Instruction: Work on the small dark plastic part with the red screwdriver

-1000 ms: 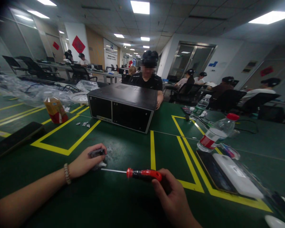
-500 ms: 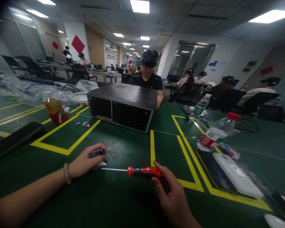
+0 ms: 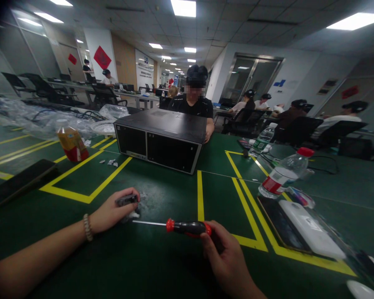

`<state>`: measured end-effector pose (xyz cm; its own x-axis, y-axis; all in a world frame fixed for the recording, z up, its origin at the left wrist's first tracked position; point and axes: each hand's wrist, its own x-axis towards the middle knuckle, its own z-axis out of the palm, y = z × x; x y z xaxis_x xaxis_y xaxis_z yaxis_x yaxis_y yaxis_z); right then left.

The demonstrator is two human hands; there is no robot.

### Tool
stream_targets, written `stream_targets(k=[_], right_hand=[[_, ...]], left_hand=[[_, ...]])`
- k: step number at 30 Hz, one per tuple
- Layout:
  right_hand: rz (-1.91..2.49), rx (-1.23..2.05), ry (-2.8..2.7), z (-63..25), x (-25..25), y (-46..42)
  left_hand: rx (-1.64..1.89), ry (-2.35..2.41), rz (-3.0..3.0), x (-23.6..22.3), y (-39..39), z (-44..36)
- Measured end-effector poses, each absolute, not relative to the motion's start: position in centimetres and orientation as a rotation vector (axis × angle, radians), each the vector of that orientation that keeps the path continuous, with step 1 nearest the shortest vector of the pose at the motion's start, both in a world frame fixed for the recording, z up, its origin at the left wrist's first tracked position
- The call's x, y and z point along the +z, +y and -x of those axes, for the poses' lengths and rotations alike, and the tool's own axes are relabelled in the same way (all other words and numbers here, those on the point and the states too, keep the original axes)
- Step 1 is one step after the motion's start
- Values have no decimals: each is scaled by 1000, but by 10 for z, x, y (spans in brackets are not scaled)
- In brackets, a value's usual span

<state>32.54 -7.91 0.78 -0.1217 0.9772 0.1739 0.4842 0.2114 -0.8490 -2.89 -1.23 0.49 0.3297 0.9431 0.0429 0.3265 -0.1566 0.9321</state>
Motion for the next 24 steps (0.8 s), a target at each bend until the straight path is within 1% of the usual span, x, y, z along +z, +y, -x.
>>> stream_targets(k=[10,17,24], right_hand=[[1326,798,-1700,-324,4,-82],[1271,923,-1636,-322,0,-81],[1378,979,-1651,-322,9,-81]], left_hand=[[848,1175,-1684,2,-11,28],[849,1193,-1696,3,-11,29],[846,1151,-1656,5,-12,29]])
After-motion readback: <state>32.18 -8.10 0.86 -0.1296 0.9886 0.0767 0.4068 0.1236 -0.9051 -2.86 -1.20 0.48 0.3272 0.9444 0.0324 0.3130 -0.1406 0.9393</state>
